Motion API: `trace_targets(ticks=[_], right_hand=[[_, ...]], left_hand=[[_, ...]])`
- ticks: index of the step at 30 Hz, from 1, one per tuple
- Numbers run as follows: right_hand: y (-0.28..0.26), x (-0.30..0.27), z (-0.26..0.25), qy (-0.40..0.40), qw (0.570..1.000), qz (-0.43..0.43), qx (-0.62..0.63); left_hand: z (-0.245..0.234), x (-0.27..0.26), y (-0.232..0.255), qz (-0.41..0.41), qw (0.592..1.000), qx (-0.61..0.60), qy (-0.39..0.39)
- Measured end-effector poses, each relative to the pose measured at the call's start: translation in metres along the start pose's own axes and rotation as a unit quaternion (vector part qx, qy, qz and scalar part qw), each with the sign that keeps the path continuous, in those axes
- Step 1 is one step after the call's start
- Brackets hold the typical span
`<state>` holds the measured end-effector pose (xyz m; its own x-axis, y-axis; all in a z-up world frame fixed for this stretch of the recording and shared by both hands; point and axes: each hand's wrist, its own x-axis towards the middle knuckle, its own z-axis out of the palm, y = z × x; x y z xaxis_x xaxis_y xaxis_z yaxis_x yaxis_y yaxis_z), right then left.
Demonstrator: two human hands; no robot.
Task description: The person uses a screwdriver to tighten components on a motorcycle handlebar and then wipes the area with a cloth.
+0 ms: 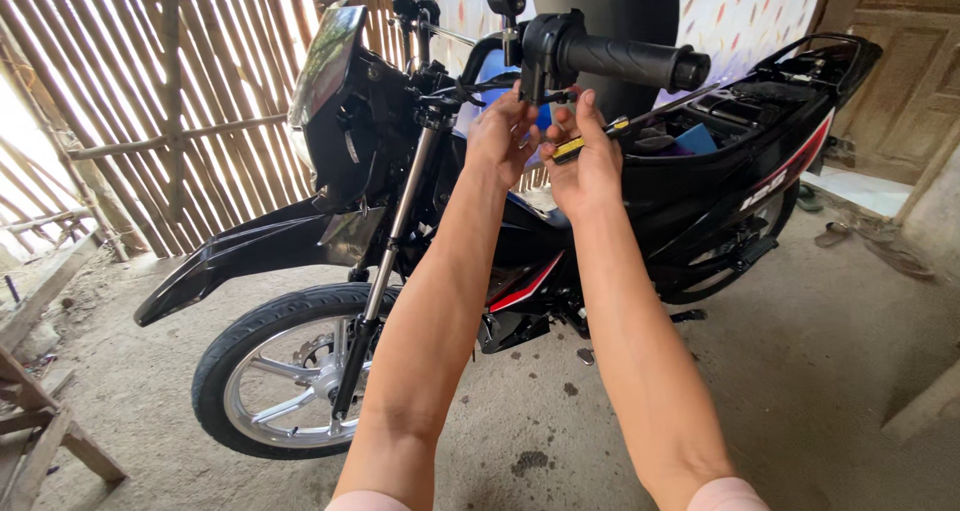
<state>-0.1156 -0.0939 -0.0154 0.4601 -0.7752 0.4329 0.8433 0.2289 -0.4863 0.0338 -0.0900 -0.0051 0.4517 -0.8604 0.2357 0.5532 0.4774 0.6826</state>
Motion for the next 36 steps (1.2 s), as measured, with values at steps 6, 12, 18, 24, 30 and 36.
trace_targets(ticks=[6,12,18,24,30,36], right_hand=[[0.021,0.028,-0.01,0.01,1.0,-0.003,0.02],[0.024,0.041,-0.014,0.022,0.997,0.075,0.004],[0.027,-0.003,-0.015,0.062,0.989,0.105,-0.087],[0.024,-0.075,-0.014,0.069,0.968,0.057,-0.233],[0.021,-0.112,-0.008,0.015,0.928,0.023,-0.372],[0.023,-0.112,0.007,-0.045,0.92,0.006,-0.389]], left_hand=[[-0.006,0.004,0.0,0.017,0.999,0.034,-0.008],[0.005,-0.013,0.011,-0.012,0.995,0.1,0.007],[-0.005,-0.007,0.005,-0.012,0.992,0.024,-0.12],[0.014,-0.033,0.004,-0.015,0.984,-0.074,-0.16],[0.019,-0.073,0.017,0.0,0.987,-0.102,-0.128],[0.0,-0.104,0.015,0.191,0.947,0.256,-0.012]])
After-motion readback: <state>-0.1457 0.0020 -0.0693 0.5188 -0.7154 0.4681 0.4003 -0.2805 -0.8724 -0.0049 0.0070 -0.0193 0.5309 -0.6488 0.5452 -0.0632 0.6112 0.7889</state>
